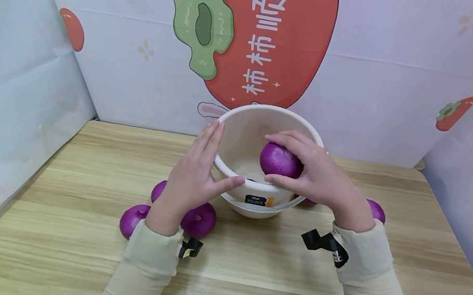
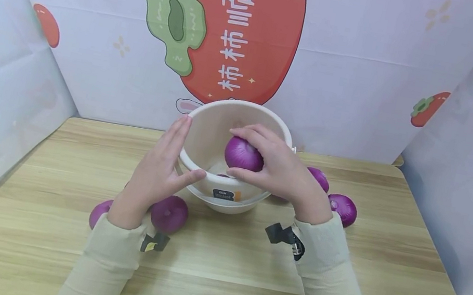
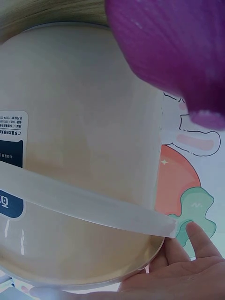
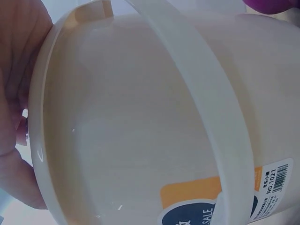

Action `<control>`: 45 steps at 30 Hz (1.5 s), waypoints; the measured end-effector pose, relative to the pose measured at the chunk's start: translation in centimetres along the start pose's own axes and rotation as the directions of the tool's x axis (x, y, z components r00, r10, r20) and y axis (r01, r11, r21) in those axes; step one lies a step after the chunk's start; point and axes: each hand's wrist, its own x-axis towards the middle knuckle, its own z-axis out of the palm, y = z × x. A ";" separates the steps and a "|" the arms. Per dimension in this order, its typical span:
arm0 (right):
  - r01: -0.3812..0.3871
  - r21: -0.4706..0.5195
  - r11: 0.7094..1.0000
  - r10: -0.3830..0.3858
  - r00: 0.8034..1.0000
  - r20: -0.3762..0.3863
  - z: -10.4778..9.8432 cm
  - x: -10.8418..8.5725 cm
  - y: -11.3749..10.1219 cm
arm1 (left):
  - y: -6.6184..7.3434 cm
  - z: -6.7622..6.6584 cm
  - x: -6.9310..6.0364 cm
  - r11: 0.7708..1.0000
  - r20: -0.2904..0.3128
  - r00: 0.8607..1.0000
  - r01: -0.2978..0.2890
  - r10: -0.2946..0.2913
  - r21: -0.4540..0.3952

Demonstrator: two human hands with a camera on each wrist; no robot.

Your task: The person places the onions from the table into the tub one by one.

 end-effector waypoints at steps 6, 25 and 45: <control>0.007 -0.022 1.000 -0.006 1.000 0.025 -0.2 0.0 -0.1 | 0.0 0.0 0.0 1.000 0.006 1.000 0.005 -0.005 -0.004; 0.052 -0.091 0.994 -0.049 0.998 0.040 -0.7 -0.3 -0.1 | -0.1 0.0 -0.1 1.000 0.009 1.000 0.005 -0.005 -0.002; 0.146 -0.326 0.934 -0.106 0.985 0.136 -1.1 -1.4 -1.1 | -0.2 0.3 0.1 1.000 -0.021 1.000 -0.016 0.016 -0.003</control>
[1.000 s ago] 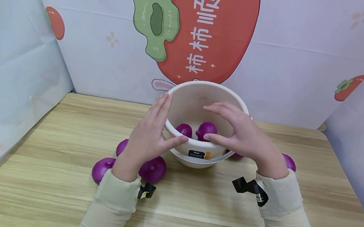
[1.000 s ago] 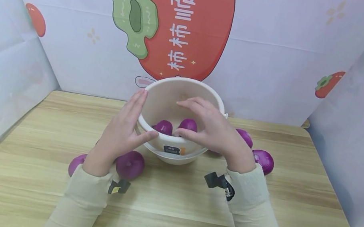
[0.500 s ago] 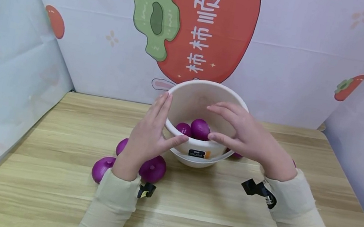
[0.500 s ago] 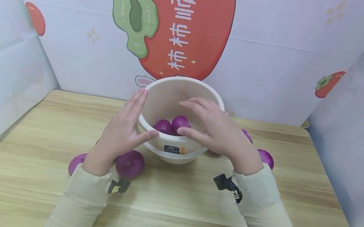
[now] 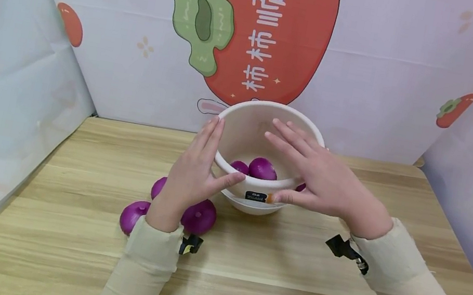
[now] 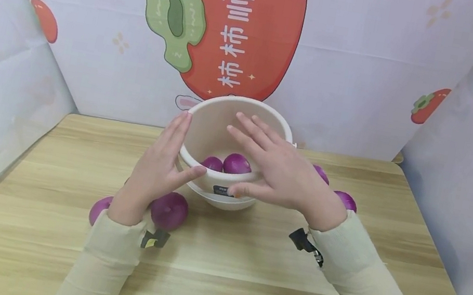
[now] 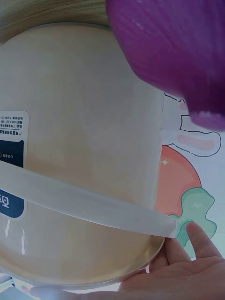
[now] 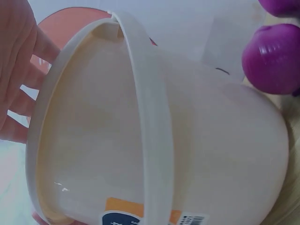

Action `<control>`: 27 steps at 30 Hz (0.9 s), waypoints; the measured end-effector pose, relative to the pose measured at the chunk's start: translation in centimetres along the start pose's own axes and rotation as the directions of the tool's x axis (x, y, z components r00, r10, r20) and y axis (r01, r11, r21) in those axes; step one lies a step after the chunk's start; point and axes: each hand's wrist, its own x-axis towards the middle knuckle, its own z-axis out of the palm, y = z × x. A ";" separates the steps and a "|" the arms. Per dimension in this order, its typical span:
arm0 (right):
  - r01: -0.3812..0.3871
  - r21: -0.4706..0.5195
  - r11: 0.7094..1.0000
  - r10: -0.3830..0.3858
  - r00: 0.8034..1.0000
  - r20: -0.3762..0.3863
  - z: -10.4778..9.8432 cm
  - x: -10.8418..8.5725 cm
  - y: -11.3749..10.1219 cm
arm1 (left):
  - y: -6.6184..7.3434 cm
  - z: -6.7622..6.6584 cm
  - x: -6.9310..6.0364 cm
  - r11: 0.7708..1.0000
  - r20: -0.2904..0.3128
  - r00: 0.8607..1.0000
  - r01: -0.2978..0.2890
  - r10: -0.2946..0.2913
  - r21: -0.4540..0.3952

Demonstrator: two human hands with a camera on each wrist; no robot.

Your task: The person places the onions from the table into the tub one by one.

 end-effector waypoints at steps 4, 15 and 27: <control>0.033 -0.076 0.997 -0.034 0.999 -0.003 -0.1 -0.1 -0.1 | 0.0 0.0 0.0 1.000 -0.006 1.000 -0.006 0.006 0.006; 0.018 -0.204 0.979 -0.009 0.999 0.045 -0.7 -0.8 -0.8 | 0.1 -0.1 -0.1 1.000 0.014 1.000 0.015 -0.015 0.007; -0.044 -0.308 0.950 0.066 0.996 0.061 -1.6 -2.4 -1.1 | 0.2 -0.4 -0.1 1.000 0.034 0.999 0.022 -0.022 -0.001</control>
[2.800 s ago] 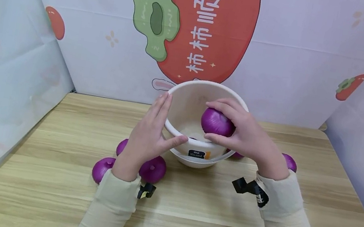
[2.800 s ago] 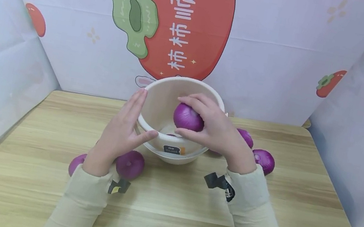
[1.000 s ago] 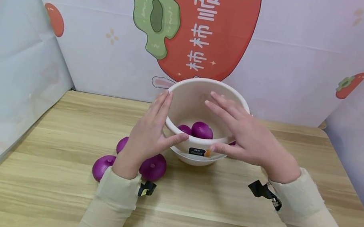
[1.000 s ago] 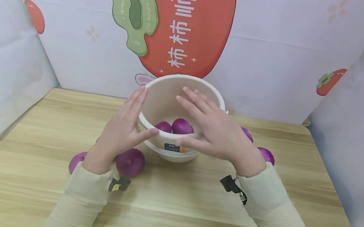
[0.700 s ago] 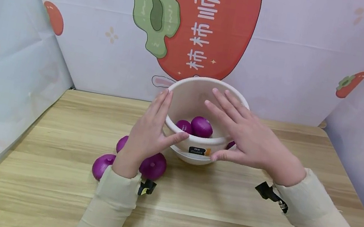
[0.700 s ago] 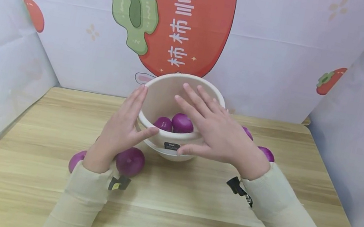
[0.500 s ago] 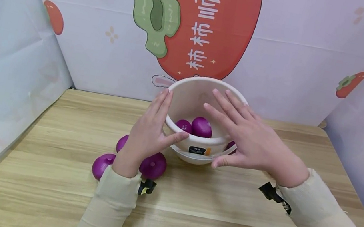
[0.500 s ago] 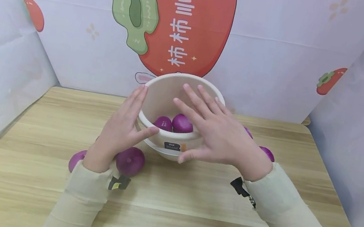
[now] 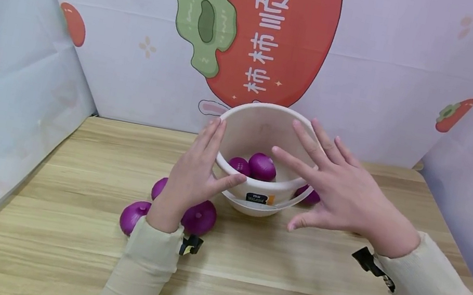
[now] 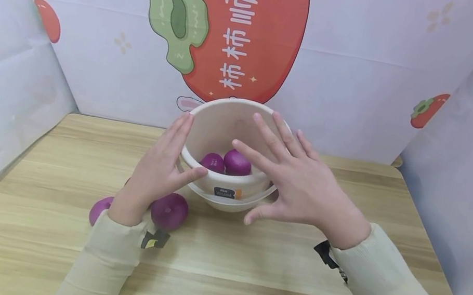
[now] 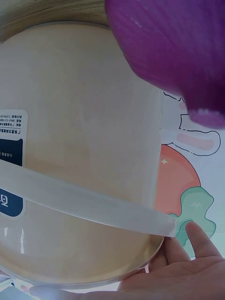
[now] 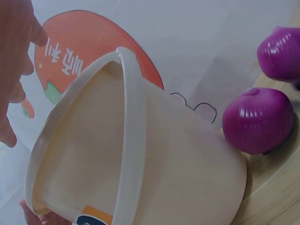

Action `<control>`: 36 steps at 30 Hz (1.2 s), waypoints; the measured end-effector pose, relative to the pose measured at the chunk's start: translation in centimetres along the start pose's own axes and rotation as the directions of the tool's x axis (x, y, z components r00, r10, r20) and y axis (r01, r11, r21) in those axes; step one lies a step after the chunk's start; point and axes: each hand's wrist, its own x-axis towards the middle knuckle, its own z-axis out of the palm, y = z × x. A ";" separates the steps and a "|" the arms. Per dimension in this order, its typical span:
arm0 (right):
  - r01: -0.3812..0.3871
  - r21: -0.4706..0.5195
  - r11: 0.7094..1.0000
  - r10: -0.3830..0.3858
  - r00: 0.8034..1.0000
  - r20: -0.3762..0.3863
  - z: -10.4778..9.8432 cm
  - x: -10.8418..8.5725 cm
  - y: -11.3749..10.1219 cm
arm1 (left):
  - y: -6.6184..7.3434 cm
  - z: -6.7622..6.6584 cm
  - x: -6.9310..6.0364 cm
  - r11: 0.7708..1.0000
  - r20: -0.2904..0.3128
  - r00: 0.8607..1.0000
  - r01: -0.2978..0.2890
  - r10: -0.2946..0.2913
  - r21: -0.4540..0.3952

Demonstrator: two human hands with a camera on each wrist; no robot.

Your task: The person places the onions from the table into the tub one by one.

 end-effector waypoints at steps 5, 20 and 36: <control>-0.042 -0.009 0.999 0.042 0.999 0.018 0.0 -0.7 0.4 | 0.1 0.0 0.0 1.000 0.002 1.000 0.005 -0.005 -0.006; -0.112 0.036 0.993 0.112 0.994 0.021 0.3 -2.6 2.3 | -0.2 0.3 0.0 1.000 -0.008 1.000 -0.002 0.002 -0.008; -0.211 0.026 0.977 0.210 0.976 0.056 0.3 -4.2 3.5 | -0.1 0.3 0.0 1.000 -0.001 1.000 0.005 -0.005 -0.018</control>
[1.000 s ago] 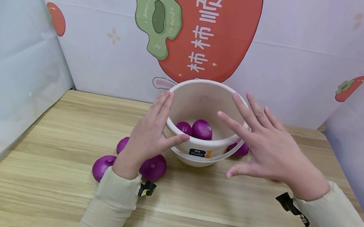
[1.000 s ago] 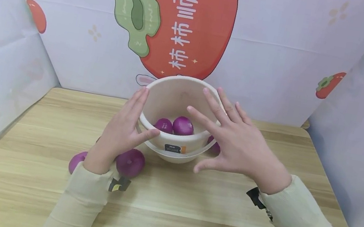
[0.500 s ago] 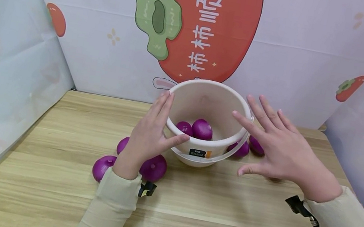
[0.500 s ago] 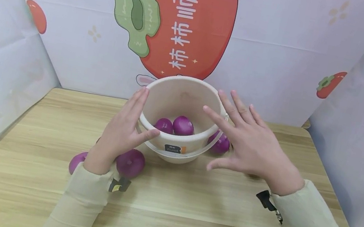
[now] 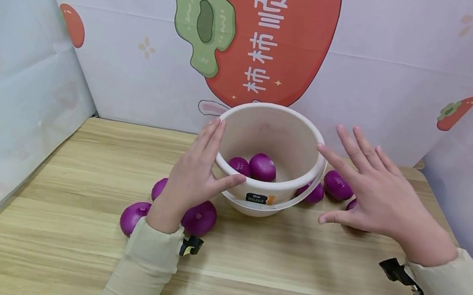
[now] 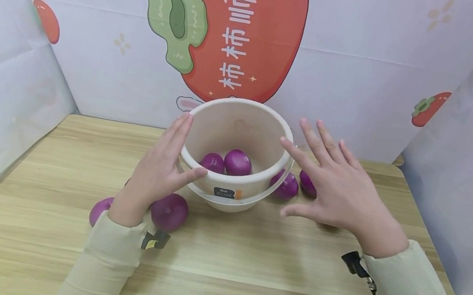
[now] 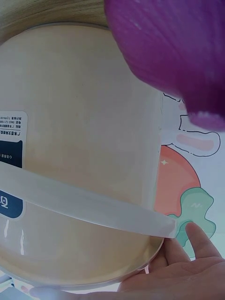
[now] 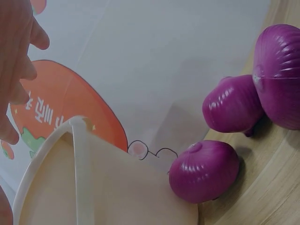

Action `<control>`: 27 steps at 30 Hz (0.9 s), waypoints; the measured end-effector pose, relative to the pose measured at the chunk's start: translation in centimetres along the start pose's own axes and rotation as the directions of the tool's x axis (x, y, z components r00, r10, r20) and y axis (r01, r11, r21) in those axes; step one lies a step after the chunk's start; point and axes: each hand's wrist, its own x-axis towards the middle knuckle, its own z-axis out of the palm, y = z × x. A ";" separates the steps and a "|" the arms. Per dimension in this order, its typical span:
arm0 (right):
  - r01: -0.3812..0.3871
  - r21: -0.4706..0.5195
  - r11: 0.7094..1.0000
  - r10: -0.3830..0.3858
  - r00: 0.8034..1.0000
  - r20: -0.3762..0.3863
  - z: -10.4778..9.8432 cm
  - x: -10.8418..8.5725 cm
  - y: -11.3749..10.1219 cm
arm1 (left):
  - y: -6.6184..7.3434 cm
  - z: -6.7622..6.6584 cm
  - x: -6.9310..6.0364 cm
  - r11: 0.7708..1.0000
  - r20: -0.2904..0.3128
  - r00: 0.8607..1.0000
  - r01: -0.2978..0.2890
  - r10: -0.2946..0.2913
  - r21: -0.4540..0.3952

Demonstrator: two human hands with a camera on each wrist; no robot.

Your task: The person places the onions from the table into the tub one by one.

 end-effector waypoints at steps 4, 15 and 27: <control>-0.014 0.003 1.000 0.014 1.000 0.001 0.1 -0.3 0.4 | 0.0 0.0 0.0 1.000 -0.003 1.000 -0.004 0.004 0.005; -0.047 0.030 0.998 0.047 0.999 -0.001 0.3 -1.5 1.4 | 0.0 0.1 0.0 1.000 -0.006 1.000 -0.006 0.006 0.015; -0.077 0.046 0.996 0.077 0.997 0.007 0.8 -2.4 2.6 | -0.1 0.2 0.0 1.000 -0.013 1.000 -0.009 0.009 0.004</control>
